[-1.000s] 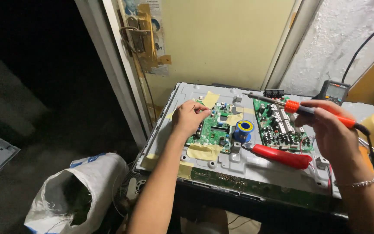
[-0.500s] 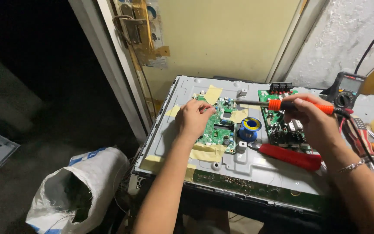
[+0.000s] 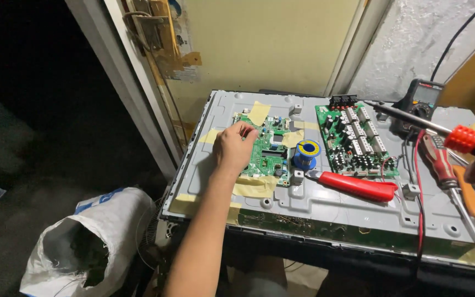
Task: Soldering wires and electronic components onto a circuit board inside a television.
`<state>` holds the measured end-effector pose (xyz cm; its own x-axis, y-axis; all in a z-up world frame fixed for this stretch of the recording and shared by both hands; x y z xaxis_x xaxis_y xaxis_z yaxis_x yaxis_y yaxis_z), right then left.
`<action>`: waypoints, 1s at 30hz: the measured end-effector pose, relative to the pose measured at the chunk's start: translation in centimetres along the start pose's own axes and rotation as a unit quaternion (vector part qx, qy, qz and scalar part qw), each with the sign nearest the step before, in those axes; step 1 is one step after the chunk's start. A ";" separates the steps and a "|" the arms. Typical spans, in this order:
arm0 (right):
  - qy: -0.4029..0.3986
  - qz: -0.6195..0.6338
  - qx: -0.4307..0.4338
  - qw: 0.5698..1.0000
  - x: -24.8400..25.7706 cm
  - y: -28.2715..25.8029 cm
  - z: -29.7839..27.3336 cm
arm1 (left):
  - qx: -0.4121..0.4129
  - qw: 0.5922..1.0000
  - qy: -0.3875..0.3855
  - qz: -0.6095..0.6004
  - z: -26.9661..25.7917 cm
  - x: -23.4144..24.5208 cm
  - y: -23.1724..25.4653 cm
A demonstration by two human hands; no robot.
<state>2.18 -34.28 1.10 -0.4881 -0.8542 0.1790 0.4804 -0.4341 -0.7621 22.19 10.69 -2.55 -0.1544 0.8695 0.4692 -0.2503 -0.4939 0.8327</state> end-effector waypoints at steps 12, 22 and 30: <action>0.061 0.167 0.025 0.984 -8.8 -11.4 3.0 | 0.100 0.994 -0.046 0.017 -0.4 0.5 1.9; 0.078 -0.073 0.099 0.989 10.5 0.3 -1.6 | 0.027 0.999 -0.024 0.039 1.7 -1.5 -1.9; 0.117 -0.355 0.066 0.925 26.4 0.5 -13.8 | 0.008 0.998 0.015 0.068 0.5 0.4 -0.3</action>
<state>-20.50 -53.07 -3.09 -0.8517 -0.2625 0.4536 0.0559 -0.9060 -0.4195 22.70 11.14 -2.46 -0.2150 0.7935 0.5694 -0.2091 -0.6069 0.7668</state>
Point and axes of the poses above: each hand's wrist, its own z-axis towards the middle knuckle, its own x-axis out of the back of the hand, y = z × x, the point moved 6 cm from there along z, towards the middle knuckle, and after that the axes turned 6 degrees about x, right-handed, at the moved point
